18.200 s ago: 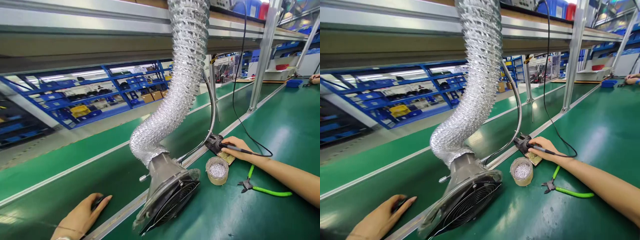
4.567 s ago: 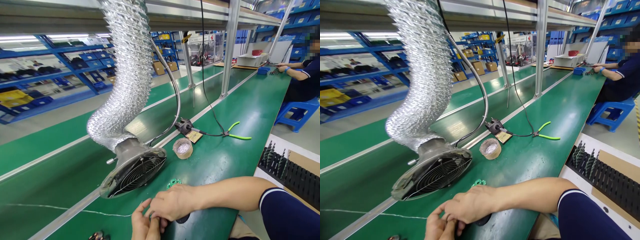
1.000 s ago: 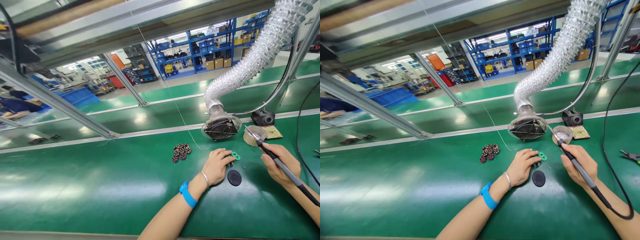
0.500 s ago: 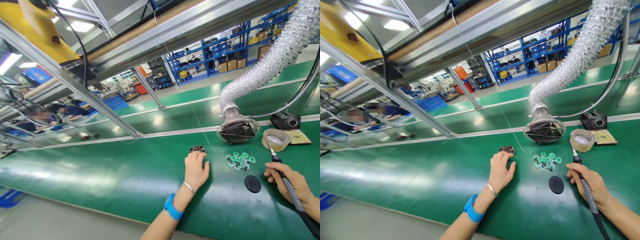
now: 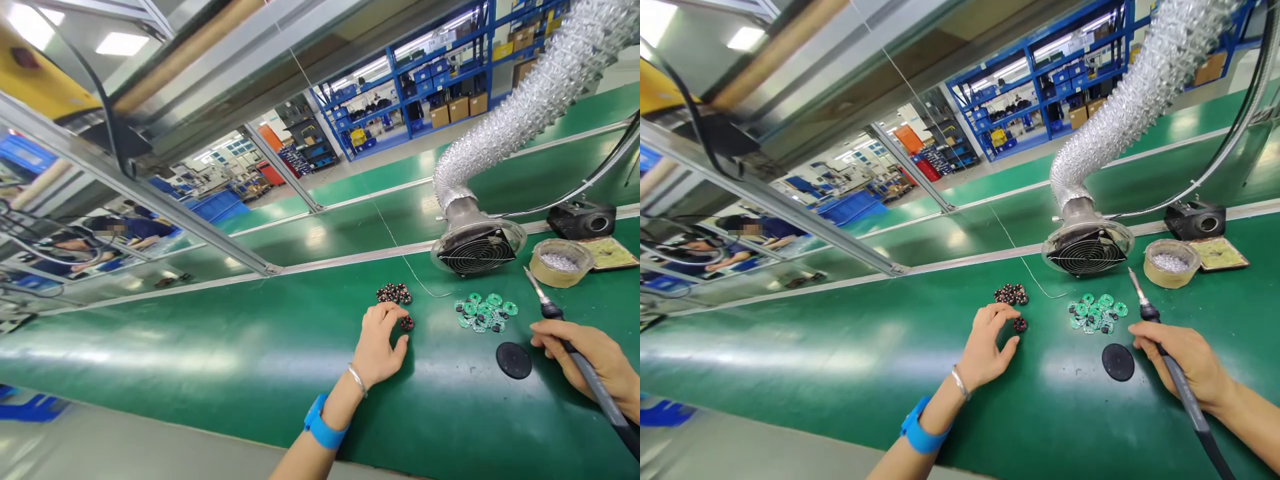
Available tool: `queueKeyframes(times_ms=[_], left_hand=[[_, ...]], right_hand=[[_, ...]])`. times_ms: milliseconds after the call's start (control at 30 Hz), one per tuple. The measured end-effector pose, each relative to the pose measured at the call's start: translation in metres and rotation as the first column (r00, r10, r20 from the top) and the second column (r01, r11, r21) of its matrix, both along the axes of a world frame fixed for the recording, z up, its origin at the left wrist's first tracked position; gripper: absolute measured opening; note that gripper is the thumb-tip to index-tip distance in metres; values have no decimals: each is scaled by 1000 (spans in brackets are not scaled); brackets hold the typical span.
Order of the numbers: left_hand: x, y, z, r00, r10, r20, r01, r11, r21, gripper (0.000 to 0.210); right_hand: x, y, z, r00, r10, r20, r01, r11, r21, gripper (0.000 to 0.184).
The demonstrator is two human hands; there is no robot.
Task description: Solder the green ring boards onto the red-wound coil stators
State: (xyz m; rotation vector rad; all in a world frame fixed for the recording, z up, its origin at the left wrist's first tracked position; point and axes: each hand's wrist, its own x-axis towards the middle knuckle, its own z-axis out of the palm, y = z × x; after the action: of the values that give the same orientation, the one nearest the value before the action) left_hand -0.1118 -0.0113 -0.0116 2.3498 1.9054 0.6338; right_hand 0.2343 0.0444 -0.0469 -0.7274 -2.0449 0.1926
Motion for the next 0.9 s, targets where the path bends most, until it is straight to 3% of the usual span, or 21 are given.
queueKeyframes(times_ms=[100,267,400,500,600,767,900], left_hand=[[-11,9,2,995,-97,-26,95,993,-66,51],[-6,15,5,984,-177,-9,175,979,-107,28],[37,12,9,952,-264,154,277,959,-66,22],[83,14,9,873,-373,313,398,917,-17,22],[118,20,3,826,-446,344,477,879,-5,19],[134,21,-7,863,-409,297,439,898,-41,20],[133,14,-4,905,-355,235,382,920,-82,19]], right_hand=[[-2,-1,4,1000,16,-7,-16,1000,16,17],[-9,-13,8,996,93,2,-93,993,-72,18],[-19,-22,11,995,104,4,-101,977,-189,19],[-21,-24,9,995,104,3,-101,968,-229,27],[-19,-24,8,994,111,4,-107,962,-252,32],[-20,-24,11,993,113,-15,-113,950,-293,34],[-22,-23,14,993,113,-25,-115,948,-297,31]])
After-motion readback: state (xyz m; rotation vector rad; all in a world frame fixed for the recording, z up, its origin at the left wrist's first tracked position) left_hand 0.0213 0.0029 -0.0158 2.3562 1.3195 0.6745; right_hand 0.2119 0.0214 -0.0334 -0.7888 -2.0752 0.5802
